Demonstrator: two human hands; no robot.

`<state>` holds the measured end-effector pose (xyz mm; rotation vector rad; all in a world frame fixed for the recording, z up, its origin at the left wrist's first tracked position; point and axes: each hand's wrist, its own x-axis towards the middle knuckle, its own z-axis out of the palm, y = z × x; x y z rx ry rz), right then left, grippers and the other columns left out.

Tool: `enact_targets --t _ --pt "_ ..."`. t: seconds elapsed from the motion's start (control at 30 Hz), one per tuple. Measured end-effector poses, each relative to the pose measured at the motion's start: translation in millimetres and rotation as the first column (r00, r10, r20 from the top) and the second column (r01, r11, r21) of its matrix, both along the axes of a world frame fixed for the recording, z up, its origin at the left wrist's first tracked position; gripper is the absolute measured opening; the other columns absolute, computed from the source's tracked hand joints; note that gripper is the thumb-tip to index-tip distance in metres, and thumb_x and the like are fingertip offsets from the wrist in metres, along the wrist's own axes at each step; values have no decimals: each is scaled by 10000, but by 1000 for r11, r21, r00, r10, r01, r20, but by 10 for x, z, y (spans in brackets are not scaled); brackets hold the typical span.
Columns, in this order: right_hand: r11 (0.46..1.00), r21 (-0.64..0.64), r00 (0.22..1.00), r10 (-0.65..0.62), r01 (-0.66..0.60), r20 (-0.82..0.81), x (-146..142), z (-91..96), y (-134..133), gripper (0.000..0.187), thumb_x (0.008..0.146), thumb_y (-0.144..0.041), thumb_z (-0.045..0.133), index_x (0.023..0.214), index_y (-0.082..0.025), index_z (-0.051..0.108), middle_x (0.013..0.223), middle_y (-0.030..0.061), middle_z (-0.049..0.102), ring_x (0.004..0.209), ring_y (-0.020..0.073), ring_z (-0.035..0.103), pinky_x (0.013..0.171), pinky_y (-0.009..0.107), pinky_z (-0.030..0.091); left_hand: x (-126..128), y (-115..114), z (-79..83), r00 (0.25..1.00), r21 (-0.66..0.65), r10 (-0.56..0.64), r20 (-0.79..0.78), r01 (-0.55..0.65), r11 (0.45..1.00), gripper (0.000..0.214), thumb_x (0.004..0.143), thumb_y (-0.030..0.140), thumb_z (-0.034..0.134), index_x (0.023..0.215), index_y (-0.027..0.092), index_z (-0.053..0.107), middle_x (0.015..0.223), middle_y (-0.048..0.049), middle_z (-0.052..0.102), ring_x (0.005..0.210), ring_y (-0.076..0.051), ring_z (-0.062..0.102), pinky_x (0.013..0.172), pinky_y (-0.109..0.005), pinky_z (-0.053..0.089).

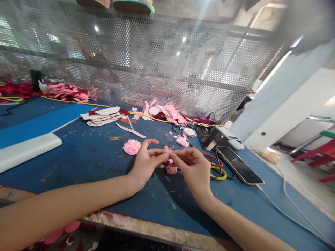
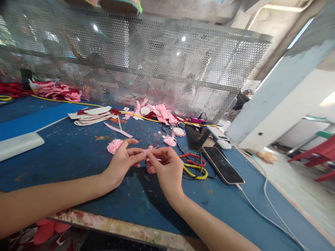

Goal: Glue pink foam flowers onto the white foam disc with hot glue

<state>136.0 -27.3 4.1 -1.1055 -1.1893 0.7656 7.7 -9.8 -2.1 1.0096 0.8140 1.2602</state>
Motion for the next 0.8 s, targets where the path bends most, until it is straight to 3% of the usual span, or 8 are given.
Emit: enact_targets --t 0.53,0.8 --pt "992 118 999 39 -39 5 -15 44 -45 268 649 -273 735 647 -198 478 659 1 634 566 123 617 467 222 538 22 -23 23 976 -28 -102 193 110 994 528 594 201 750 912 220 328 722 39 643 604 -91 588 556 -182 444" --pt "989 142 999 38 -33 -31 -19 45 -68 247 658 -237 732 642 -195 489 684 1 647 581 130 625 505 249 549 34 -26 -1 975 37 -89 203 83 996 505 620 172 734 946 213 350 731 39 650 640 -85 601 657 -211 465"
